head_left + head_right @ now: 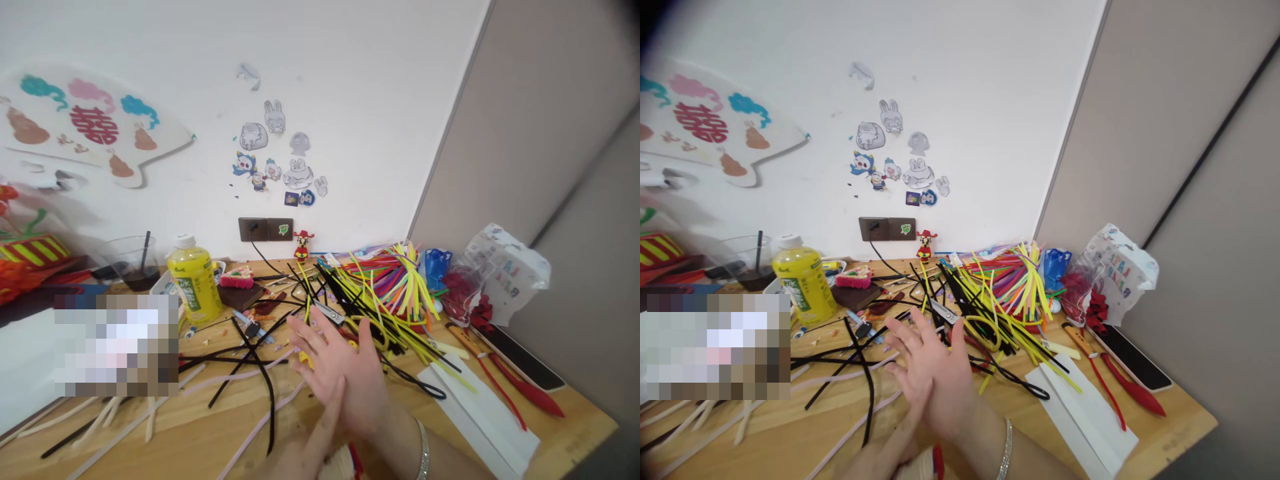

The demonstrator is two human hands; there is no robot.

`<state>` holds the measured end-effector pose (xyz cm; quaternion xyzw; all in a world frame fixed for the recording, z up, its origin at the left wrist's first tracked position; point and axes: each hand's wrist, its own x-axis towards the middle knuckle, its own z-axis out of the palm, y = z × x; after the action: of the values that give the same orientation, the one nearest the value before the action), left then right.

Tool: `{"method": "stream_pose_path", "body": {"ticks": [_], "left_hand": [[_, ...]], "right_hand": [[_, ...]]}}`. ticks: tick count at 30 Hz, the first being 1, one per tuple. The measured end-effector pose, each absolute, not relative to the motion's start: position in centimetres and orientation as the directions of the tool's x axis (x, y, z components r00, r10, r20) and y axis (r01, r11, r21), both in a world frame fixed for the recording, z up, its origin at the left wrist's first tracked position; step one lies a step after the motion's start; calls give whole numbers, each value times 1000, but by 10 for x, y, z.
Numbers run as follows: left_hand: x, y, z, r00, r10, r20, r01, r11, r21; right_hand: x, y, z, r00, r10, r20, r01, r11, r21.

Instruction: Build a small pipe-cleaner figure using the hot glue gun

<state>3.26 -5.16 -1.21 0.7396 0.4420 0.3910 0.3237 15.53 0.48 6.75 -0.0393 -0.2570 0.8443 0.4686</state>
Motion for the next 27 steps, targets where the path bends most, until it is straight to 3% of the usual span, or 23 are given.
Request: {"method": "stream_pose_path", "body": {"ticks": [13,15,17,20,24,27], "left_hand": [[27,-42,15,306,911,276,341,-376,861],[21,-35,20,275,917,290,306,-369,877],[17,-30,22,197,932,304,249,-348,904],[12,-25,20,52,957,287,117,-291,949],[8,-20,19,-20,968,250,-3,-251,968],[4,-18,22,-38,943,331,82,-328,941]], "right_hand": [[159,9,70,-579,790,200,-758,-432,-488],[163,13,70,-531,826,190,-756,-361,-547],[166,19,65,-461,872,166,-691,-236,-684],[166,24,50,-485,864,131,-430,-106,-896],[158,21,32,-554,830,62,-349,-164,-923],[153,18,32,-560,825,71,-345,-155,-926]]}}
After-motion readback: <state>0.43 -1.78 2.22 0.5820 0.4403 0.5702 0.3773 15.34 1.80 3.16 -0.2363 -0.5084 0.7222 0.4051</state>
